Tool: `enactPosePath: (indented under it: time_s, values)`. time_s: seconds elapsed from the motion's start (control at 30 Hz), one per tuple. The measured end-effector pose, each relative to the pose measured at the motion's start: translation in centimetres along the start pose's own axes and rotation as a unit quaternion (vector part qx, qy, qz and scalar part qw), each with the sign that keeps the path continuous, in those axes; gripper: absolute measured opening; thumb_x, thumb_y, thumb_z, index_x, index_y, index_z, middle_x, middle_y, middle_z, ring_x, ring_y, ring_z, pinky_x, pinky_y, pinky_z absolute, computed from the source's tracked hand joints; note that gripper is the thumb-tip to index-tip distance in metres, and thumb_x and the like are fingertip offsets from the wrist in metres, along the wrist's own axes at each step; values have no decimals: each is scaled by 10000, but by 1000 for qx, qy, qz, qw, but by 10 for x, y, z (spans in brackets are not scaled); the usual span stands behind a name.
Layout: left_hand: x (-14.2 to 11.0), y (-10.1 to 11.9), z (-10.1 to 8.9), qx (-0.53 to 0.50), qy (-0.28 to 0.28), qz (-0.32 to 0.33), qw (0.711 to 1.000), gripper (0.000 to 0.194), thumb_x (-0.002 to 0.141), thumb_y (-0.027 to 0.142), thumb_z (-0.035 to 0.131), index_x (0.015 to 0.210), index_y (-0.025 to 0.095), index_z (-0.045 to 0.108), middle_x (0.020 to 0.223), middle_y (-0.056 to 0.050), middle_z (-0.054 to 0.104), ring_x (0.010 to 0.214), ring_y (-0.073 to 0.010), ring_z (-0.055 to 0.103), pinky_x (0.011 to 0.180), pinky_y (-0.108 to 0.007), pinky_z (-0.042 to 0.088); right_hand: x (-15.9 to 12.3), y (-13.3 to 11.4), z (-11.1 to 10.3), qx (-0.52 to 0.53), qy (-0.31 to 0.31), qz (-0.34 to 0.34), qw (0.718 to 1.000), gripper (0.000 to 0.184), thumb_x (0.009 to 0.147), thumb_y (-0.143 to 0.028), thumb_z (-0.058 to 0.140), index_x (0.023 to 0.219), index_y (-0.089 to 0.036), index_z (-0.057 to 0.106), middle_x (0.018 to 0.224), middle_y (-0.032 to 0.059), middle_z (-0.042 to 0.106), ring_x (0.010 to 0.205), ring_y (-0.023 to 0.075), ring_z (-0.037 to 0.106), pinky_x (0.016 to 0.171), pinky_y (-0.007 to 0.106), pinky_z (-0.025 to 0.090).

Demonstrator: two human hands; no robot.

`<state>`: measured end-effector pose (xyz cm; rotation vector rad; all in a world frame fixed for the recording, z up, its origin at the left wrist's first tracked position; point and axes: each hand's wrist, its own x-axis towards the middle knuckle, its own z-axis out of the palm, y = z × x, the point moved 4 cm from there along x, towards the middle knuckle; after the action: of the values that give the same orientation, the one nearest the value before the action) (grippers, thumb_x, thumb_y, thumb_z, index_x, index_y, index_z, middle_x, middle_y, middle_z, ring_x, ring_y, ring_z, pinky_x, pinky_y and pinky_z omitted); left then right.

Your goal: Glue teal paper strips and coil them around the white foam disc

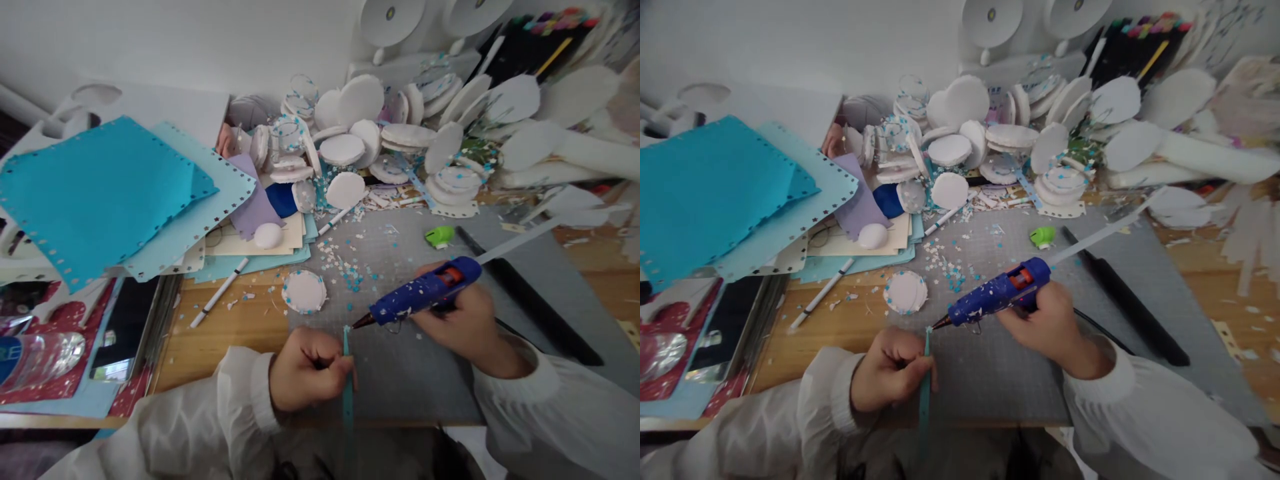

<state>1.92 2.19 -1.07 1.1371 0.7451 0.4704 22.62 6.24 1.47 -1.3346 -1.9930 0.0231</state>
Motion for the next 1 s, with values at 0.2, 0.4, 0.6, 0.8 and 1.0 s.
enactPosePath:
  time_s: [0.2,0.4,0.6,0.8,1.0]
  values:
    - [1,5,1,7,10,5,1000,587,837,588,498,580,72,609,378,29,404,288,-28,318,290,-145,212,-1,2,0,3,12,9,1000,150,721,-318,589,816,-202,587,556,-4,627,428,148,580,434,250,463]
    - [1,4,2,6,2,6,1000,575,839,587,494,571,88,595,375,34,398,286,-34,328,290,-149,224,-1,2,0,5,-1,-1,1000,120,697,-295,610,783,-211,600,615,16,664,500,174,627,468,265,488]
    - [2,4,0,5,3,9,1000,576,834,596,494,562,96,589,362,39,386,281,-34,320,290,-149,217,-1,2,2,-3,-7,-2,1000,104,708,-292,587,781,-219,600,618,12,669,486,168,622,470,266,489]
    - [1,1,0,13,7,1,1000,590,825,614,492,579,89,600,374,31,403,278,-38,332,285,-152,225,0,-2,1,-21,5,-21,1000,111,729,-292,570,799,-206,582,602,14,660,467,165,615,459,262,474]
    - [1,1,0,17,2,-4,1000,592,827,619,484,585,91,601,379,33,399,285,-37,327,292,-151,239,-5,7,3,-22,-6,-6,1000,138,687,-297,600,797,-214,602,597,5,644,498,180,617,479,278,474]
